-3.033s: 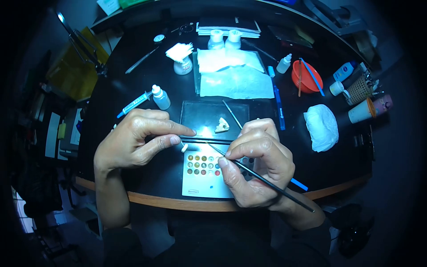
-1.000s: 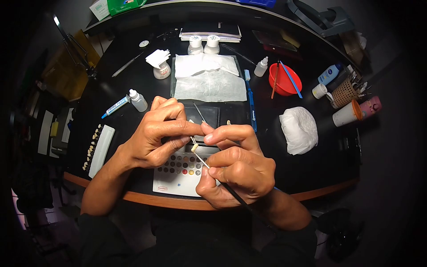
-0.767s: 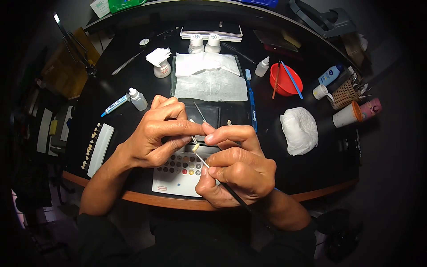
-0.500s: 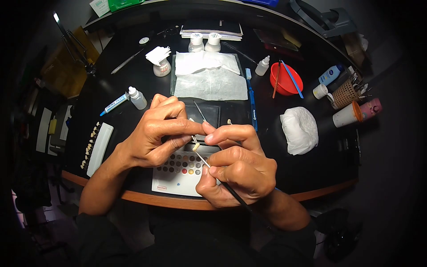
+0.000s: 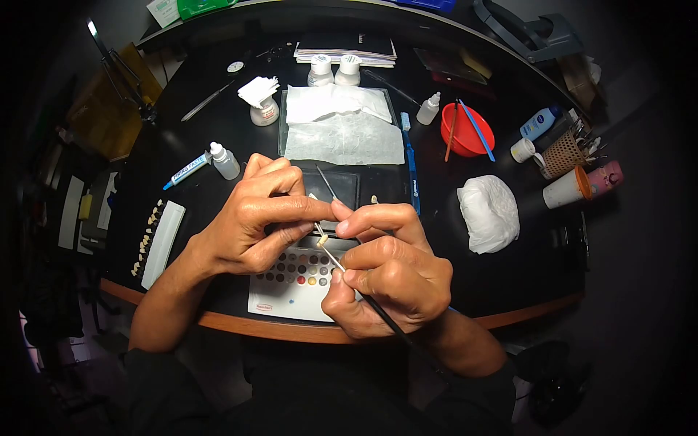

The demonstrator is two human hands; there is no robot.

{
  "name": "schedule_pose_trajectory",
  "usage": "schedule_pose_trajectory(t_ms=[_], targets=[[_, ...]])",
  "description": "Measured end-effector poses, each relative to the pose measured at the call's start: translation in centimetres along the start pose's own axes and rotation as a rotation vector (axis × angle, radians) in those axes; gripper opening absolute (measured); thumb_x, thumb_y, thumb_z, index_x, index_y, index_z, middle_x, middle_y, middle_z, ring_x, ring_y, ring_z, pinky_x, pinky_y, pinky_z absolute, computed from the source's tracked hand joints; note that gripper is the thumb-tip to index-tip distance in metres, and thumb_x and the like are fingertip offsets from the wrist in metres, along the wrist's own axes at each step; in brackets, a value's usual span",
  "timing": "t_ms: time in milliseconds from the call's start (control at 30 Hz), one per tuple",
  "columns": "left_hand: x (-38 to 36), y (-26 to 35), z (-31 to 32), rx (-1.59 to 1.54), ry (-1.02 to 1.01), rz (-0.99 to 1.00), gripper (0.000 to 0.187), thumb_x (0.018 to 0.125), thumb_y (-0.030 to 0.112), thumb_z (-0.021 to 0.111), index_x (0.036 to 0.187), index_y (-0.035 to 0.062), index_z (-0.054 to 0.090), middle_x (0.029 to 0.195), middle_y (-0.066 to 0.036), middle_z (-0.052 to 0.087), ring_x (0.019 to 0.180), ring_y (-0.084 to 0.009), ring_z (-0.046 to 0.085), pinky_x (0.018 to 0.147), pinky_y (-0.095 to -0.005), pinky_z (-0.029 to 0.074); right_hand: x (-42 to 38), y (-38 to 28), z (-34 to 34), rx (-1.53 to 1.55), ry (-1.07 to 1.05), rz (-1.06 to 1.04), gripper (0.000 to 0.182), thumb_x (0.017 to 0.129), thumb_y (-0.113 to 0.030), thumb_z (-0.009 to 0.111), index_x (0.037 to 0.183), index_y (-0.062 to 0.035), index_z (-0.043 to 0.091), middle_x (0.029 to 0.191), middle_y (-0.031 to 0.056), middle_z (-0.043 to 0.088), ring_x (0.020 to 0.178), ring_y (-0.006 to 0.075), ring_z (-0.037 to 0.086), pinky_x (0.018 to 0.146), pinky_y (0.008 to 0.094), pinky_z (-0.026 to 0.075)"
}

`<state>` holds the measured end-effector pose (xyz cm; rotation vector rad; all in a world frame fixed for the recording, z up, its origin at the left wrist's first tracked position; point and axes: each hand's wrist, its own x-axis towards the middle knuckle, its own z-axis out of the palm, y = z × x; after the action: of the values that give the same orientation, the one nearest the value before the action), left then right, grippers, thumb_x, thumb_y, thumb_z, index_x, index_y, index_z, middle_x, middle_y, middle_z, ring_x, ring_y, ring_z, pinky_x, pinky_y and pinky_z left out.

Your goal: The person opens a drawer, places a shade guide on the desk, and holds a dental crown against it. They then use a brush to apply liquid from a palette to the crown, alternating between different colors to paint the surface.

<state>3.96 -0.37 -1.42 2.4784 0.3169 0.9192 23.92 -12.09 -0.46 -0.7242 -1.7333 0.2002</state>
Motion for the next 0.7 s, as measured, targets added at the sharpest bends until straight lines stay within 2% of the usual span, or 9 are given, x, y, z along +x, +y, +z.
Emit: schedule_pose_trajectory(t_ms=[367, 467, 700], targets=[[0.05, 0.68, -0.21, 0.138, 0.029, 0.035, 0.016, 0.083, 0.017, 0.078, 0.099, 0.0166, 0.080, 0.072, 0.001, 0.050, 0.072, -0.0184, 0.048, 0.075, -0.0381, 0.031, -0.25, 0.29, 0.07, 0.014, 0.009, 0.014, 0.023, 0.065, 0.014, 0.068, 0.077, -0.0024, 0.056, 0.076, 0.0077, 0.064, 0.096, 0.0304, 0.066, 0.094, 0.0486, 0.066], [-0.09, 0.51, -0.15, 0.135, 0.009, 0.029, 0.038, 0.075, 0.013, 0.074, 0.111, 0.0175, 0.083, 0.071, 0.002, 0.045, 0.072, -0.0163, 0.045, 0.076, -0.0368, 0.028, -0.22, 0.31, 0.15, -0.002, 0.007, 0.009, 0.023, 0.066, 0.014, 0.068, 0.076, -0.0025, 0.056, 0.076, 0.0077, 0.064, 0.096, 0.0302, 0.066, 0.093, 0.0486, 0.066], [-0.07, 0.45, -0.05, 0.144, 0.017, 0.029, 0.039, 0.075, 0.012, 0.074, 0.112, 0.0187, 0.083, 0.070, 0.002, 0.045, 0.071, -0.0161, 0.044, 0.075, -0.0366, 0.027, -0.17, 0.24, 0.22, -0.002, -0.005, 0.005, 0.023, 0.066, 0.014, 0.069, 0.076, -0.0026, 0.056, 0.076, 0.0072, 0.064, 0.096, 0.0305, 0.067, 0.094, 0.0502, 0.065]])
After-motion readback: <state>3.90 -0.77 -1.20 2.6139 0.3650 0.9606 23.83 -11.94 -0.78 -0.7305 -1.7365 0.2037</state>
